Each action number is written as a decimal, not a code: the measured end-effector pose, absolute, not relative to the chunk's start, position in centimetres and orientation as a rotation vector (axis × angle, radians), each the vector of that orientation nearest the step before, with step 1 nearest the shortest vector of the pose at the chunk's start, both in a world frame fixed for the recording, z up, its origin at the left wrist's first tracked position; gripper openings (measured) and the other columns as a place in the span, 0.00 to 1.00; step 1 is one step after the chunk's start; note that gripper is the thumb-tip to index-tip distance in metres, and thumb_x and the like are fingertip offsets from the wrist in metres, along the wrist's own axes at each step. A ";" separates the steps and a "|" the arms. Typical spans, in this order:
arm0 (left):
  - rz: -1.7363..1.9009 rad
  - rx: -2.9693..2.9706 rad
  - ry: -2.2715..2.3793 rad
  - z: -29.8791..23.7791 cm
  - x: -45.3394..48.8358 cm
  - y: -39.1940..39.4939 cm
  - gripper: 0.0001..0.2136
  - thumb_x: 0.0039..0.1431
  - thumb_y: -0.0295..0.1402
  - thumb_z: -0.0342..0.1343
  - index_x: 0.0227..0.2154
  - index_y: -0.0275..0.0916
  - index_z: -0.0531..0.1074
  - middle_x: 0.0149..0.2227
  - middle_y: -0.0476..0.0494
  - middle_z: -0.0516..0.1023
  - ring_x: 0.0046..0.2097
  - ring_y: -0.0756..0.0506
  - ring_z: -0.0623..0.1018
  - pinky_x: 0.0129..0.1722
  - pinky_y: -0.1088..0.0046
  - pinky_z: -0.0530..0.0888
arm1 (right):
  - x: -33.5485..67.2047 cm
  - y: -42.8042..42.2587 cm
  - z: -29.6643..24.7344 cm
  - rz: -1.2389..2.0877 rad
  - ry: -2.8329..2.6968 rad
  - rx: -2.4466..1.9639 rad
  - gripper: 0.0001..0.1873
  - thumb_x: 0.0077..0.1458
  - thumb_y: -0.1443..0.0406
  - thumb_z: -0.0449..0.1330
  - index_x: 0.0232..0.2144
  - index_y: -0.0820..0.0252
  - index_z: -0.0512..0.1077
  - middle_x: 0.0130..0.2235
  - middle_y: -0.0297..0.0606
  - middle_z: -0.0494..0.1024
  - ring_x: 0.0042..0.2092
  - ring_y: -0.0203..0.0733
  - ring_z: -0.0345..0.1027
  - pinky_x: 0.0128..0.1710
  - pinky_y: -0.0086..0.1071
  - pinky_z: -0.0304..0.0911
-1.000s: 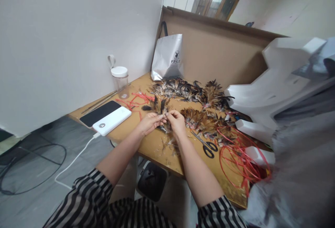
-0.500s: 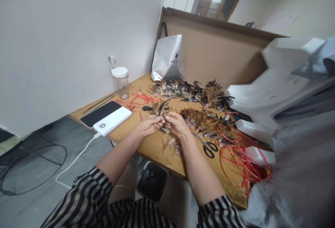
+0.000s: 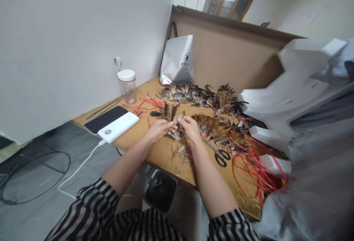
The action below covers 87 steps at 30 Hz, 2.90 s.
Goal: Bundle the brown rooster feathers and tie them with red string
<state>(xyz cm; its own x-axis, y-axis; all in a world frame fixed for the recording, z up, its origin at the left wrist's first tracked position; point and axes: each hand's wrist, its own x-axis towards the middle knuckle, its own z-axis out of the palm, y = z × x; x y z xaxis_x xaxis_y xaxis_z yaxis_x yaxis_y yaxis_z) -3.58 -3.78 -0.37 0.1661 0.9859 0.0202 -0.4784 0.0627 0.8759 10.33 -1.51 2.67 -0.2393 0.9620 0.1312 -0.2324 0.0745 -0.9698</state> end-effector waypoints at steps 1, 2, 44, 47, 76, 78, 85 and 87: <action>1.261 0.901 0.733 -0.3 -3.5 -3.8 0.10 0.45 0.32 0.61 0.28 0.27 0.75 0.28 0.37 0.78 0.24 0.53 0.74 0.22 0.83 0.69 | 10.3 -1.6 2.6 1.393 -1.272 -0.849 0.16 0.39 0.58 0.63 0.16 0.61 0.61 0.14 0.24 0.59 0.17 0.26 0.46 0.17 0.24 0.44; 1.253 0.907 0.735 -0.3 -3.5 -3.9 0.11 0.45 0.33 0.61 0.28 0.27 0.75 0.27 0.37 0.78 0.23 0.53 0.74 0.22 0.83 0.69 | 10.2 -1.6 2.6 1.375 -1.276 -0.865 0.16 0.39 0.58 0.63 0.17 0.61 0.61 0.14 0.24 0.59 0.17 0.26 0.46 0.17 0.24 0.44; 1.205 1.248 0.835 -0.8 -3.1 -3.8 0.14 0.46 0.40 0.57 0.21 0.30 0.73 0.17 0.42 0.73 0.18 0.52 0.71 0.22 0.78 0.68 | 10.1 -2.7 3.2 1.256 -1.682 -0.850 0.19 0.44 0.55 0.59 0.13 0.62 0.63 0.14 0.31 0.65 0.17 0.29 0.55 0.18 0.25 0.50; 1.180 1.281 0.880 -0.9 -3.1 -3.8 0.14 0.47 0.40 0.56 0.20 0.30 0.72 0.17 0.42 0.73 0.18 0.52 0.71 0.21 0.78 0.68 | 10.0 -3.2 3.8 1.289 -1.741 -0.829 0.19 0.44 0.55 0.59 0.13 0.62 0.62 0.13 0.30 0.64 0.16 0.29 0.54 0.17 0.25 0.49; 1.515 0.872 0.816 -0.4 -4.3 -3.8 0.14 0.46 0.39 0.59 0.30 0.30 0.73 0.33 0.38 0.77 0.27 0.54 0.73 0.23 0.82 0.66 | 9.7 -2.2 2.5 1.102 -1.386 -0.896 0.12 0.42 0.58 0.60 0.28 0.61 0.72 0.26 0.34 0.73 0.28 0.34 0.64 0.32 0.29 0.60; 1.547 0.840 0.813 -0.3 -5.1 -4.1 0.13 0.46 0.38 0.59 0.29 0.31 0.72 0.34 0.39 0.77 0.27 0.54 0.73 0.23 0.82 0.66 | 9.7 -2.1 2.3 1.041 -1.393 -0.931 0.11 0.43 0.59 0.60 0.27 0.61 0.72 0.24 0.33 0.71 0.26 0.34 0.62 0.30 0.28 0.59; 1.640 0.776 0.863 -0.5 -8.3 -6.5 0.12 0.46 0.38 0.59 0.27 0.31 0.72 0.29 0.43 0.76 0.24 0.56 0.70 0.21 0.83 0.65 | 9.6 -1.9 1.9 0.957 -1.445 -0.960 0.12 0.43 0.58 0.59 0.26 0.62 0.72 0.23 0.32 0.70 0.25 0.33 0.60 0.29 0.28 0.57; 1.673 0.781 0.867 -0.7 -8.9 -7.6 0.11 0.47 0.38 0.58 0.27 0.32 0.72 0.26 0.45 0.75 0.23 0.56 0.70 0.21 0.82 0.65 | 9.8 -1.9 1.9 0.924 -1.440 -0.975 0.12 0.43 0.58 0.59 0.26 0.62 0.72 0.23 0.33 0.71 0.26 0.34 0.60 0.29 0.28 0.58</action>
